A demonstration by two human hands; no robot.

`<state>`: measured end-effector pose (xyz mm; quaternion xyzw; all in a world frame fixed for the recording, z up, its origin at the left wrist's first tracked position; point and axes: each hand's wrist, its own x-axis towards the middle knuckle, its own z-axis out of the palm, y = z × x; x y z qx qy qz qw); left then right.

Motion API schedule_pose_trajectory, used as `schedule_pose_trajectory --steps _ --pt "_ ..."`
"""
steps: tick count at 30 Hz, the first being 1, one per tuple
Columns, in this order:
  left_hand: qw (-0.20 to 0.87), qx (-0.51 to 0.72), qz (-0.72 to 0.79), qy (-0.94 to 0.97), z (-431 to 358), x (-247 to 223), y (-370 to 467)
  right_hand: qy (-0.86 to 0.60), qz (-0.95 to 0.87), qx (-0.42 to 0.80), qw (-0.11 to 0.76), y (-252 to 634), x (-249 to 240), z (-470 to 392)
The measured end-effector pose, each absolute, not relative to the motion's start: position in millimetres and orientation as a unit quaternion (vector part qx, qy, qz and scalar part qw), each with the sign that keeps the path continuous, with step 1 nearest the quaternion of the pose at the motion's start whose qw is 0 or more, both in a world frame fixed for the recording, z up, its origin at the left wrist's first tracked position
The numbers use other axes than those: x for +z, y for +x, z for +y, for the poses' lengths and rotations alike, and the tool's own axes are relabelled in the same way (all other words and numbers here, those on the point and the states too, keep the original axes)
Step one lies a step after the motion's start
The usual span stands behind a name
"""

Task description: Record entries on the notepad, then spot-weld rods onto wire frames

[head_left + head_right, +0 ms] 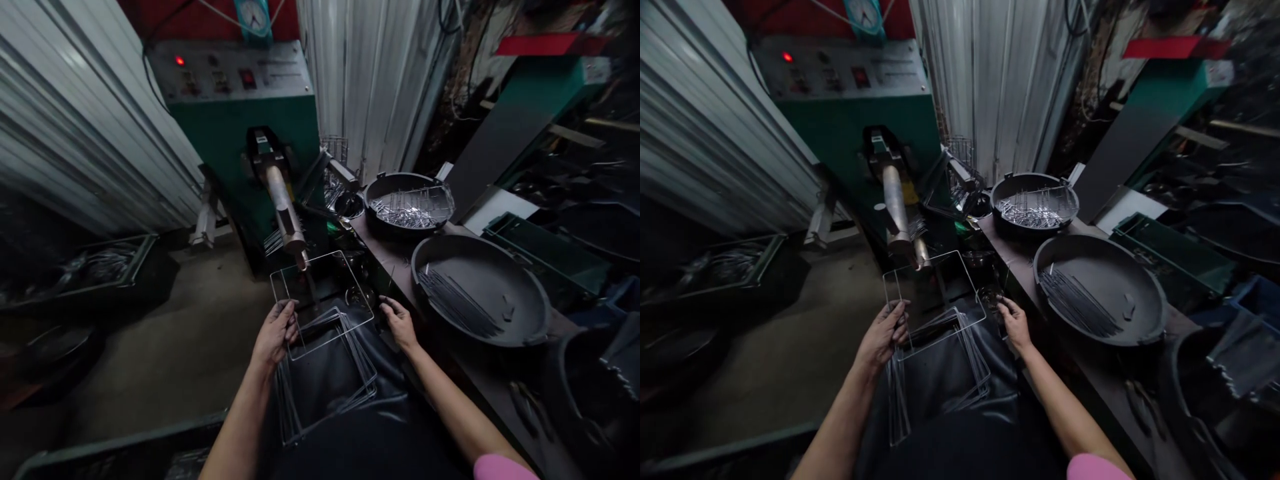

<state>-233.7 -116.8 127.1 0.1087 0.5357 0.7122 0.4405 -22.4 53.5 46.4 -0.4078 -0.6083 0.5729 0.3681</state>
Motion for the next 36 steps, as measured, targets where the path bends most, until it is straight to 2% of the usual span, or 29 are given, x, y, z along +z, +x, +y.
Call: schedule_pose_trajectory --steps 4,6,9,13,16,18,26,36 --pt "0.439 0.712 0.536 0.114 -125 129 -240 -0.417 -0.686 0.494 0.333 -25 23 43" --pt "0.443 0.708 0.537 0.117 -128 131 -243 -0.388 -0.73 0.455 0.333 -29 41 43" --pt "0.441 0.707 0.54 0.118 -130 133 -243 -0.245 -0.829 0.398 0.306 -38 93 38" --pt "0.447 0.706 0.535 0.129 -130 131 -239 -0.061 -0.933 0.327 0.14 -55 143 12" --pt "0.455 0.698 0.538 0.13 -132 127 -236 -0.013 -0.963 0.27 0.0 -64 152 -8" --pt "0.457 0.698 0.536 0.133 -135 125 -235 -0.018 -0.966 0.254 -0.042 -67 153 -15" --pt "0.456 0.707 0.53 0.109 -147 123 -228 -0.051 -0.97 0.227 -0.077 -71 158 -28" --pt "0.451 0.712 0.529 0.102 -147 125 -225 -0.051 -0.98 0.182 -0.062 -71 166 -30"
